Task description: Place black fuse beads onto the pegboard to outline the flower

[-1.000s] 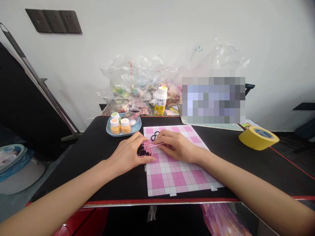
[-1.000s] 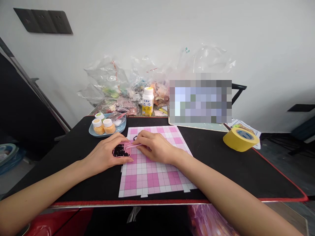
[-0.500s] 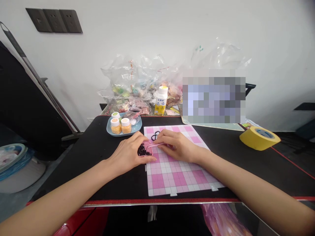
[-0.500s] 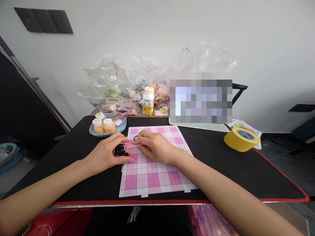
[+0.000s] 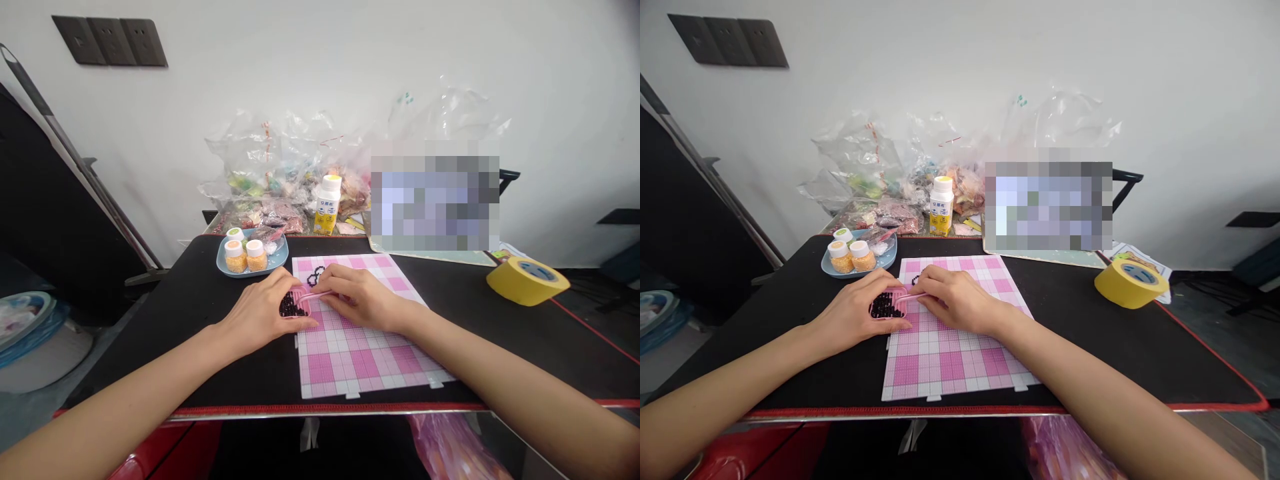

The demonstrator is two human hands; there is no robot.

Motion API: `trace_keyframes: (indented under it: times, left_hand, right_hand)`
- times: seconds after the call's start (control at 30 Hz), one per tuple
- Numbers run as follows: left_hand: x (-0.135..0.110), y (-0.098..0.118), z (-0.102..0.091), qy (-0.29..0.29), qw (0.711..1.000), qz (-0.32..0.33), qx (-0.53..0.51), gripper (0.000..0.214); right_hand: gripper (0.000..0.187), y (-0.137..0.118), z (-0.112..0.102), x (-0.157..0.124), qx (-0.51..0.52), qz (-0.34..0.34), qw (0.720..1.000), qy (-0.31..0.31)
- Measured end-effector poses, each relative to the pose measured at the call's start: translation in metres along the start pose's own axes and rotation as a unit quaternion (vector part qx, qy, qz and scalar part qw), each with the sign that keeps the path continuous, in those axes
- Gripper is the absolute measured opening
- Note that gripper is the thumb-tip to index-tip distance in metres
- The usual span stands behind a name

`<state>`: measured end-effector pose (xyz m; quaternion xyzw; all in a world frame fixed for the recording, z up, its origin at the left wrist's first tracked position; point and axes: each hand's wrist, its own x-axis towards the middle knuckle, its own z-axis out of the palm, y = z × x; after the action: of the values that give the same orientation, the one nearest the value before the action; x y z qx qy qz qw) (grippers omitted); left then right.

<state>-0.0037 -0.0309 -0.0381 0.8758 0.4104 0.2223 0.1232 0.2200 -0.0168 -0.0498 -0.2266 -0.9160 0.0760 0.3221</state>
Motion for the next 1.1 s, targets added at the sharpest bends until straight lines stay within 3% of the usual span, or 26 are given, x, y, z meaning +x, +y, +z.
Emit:
trace_keyframes:
  times: [0.2,0.4,0.67,1.1]
  left_hand:
    - [0.001,0.001,-0.001,-0.007,1.0,-0.001,0.0,0.055]
    - [0.001,0.001,-0.002,-0.013,1.0,-0.003,-0.001,0.053]
    - [0.0,0.001,-0.002,-0.014,1.0,-0.003,-0.005,0.052]
    - [0.001,0.001,-0.003,-0.022,1.0,-0.003,0.007,0.054]
  right_hand:
    - [0.019,0.002,-0.007,0.001,0.005,0.009,1.0,0.026]
    - [0.017,0.012,-0.018,-0.003,-0.061,0.037,0.997,0.023]
    - [0.017,0.014,-0.016,-0.006,-0.12,0.035,0.992,0.011]
    - [0.018,0.014,-0.015,-0.005,-0.134,0.035,0.99,0.008]
